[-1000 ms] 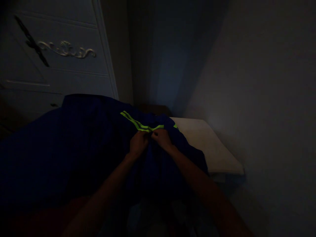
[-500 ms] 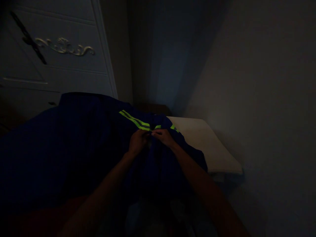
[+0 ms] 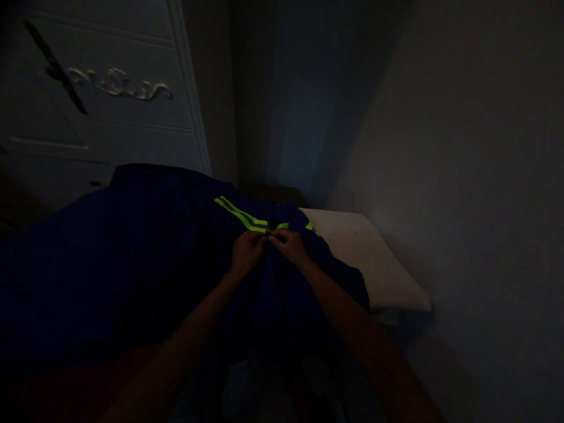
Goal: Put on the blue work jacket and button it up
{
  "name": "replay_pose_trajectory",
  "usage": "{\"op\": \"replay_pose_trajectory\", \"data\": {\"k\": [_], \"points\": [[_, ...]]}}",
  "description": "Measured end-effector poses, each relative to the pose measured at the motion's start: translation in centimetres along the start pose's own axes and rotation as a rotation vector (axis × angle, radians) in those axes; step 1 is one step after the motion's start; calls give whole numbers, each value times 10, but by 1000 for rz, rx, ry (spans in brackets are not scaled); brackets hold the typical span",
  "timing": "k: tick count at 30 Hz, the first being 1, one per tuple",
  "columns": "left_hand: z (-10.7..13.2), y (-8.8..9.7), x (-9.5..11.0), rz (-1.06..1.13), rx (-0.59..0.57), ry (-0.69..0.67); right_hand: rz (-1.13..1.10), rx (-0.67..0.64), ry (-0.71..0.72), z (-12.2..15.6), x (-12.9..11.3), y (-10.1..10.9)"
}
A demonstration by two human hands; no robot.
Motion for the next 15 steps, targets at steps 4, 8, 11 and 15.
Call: {"op": "replay_pose_trajectory", "data": {"k": [4, 8, 11, 15], "points": [[2, -2, 7, -57, -27, -60, 262, 38, 196, 1, -19, 2], [3, -4, 10, -76, -52, -71, 425, 57, 279, 2, -27, 1], [4, -4, 9, -92, -47, -66, 409, 20, 264, 1, -25, 0], [4, -6, 8, -135, -56, -76, 228, -78, 173, 0, -17, -1]]}}
Point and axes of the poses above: each hand's wrist, its own z-axis away from the middle knuckle, its own y-axis out of the back of the hand, x = y × z, the point moved 10 cm from there along -z, towards the middle knuckle, and after that the axes turned 1 degree about -z, right-handed, at the moved point
